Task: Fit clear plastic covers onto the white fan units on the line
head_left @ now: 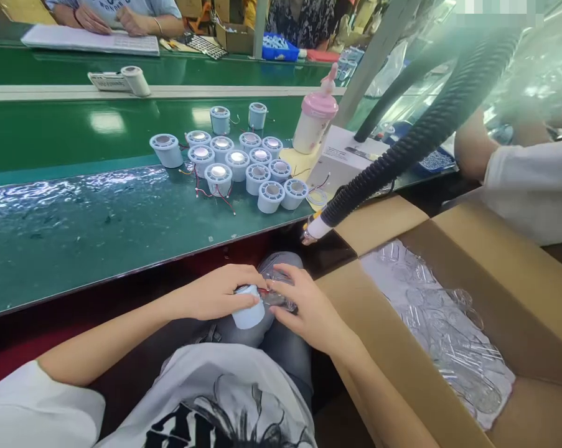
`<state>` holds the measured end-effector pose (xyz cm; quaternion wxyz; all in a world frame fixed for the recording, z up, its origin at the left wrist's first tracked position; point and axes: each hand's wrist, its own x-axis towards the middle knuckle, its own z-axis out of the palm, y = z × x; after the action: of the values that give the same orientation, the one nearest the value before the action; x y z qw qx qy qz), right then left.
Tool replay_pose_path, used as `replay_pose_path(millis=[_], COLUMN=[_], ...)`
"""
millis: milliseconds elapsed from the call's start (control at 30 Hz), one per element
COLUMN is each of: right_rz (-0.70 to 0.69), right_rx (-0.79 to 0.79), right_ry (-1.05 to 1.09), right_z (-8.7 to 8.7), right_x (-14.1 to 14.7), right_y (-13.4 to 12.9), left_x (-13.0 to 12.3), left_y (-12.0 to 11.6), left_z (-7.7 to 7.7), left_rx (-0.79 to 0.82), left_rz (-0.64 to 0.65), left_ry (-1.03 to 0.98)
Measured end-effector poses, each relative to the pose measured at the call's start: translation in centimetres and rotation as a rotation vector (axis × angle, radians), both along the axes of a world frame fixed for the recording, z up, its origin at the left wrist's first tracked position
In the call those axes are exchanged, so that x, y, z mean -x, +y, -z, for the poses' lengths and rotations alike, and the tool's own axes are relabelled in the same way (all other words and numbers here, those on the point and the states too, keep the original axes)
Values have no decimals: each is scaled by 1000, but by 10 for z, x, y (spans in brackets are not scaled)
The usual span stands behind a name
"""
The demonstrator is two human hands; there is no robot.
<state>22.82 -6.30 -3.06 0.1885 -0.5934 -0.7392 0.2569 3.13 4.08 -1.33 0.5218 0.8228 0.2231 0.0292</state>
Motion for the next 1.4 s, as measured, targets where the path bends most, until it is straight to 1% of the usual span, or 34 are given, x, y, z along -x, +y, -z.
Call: replay_pose_path(millis=[67,133,167,200,267,333,367,433,500,533,600,667,733,800,833,900,967,1033,1100,1200,1300,1400], right_rz=[6,40,69,105,188,260,290,353,414,438,469,485,450,324,248,129,76,49,43,64,88,99], right_rx=[33,62,78,93,105,95,90,94,129,153,209,273,302,253,186,14,-139,-210,-208,-144,-85,-40], right_ry=[95,193,244,295,395,479,519,609,715,770,873,968,1039,1003,922,692,515,471,476,501,568,657], right_z=[2,3,3,3,1,-1,-2,-3,-2,-1,2,4,6,7,7,7,8,8,8,7,5,3], right_x=[-1,0,1,2,3,4,4,2,-1,-3,-7,-12,-16,-18,-18,-17,-15,-14,-14,-15,-16,-16], right_y=[2,2,2,1,1,0,0,1,3,4,7,9,9,7,5,-1,-7,-11,-13,-14,-15,-15], left_x=[-1,-1,-2,-2,-3,-4,-4,-4,-3,-3,-4,-4,-5,-5,-5,-3,-1,0,1,2,4,6], left_y=[-3,-6,-8,-9,-11,-11,-11,-8,-5,-4,-4,-7,-10,-13,-15,-17,-18,-17,-16,-15,-13,-11], left_z=[0,4,7,11,20,30,34,39,41,41,41,41,41,40,39,37,34,30,27,25,25,27], left_rx=[-120,-188,-195,-182,-106,-37,-36,-96,-148,-138,-45,95,244,398,468,569,594,554,485,386,223,78], left_rz=[-24,-99,-148,-203,-304,-351,-348,-301,-212,-167,-109,-114,-163,-232,-268,-316,-327,-309,-292,-249,-184,-137], left_ry=[38,38,20,-14,-108,-192,-221,-246,-263,-273,-276,-261,-258,-274,-282,-285,-259,-226,-229,-316,-429,-466])
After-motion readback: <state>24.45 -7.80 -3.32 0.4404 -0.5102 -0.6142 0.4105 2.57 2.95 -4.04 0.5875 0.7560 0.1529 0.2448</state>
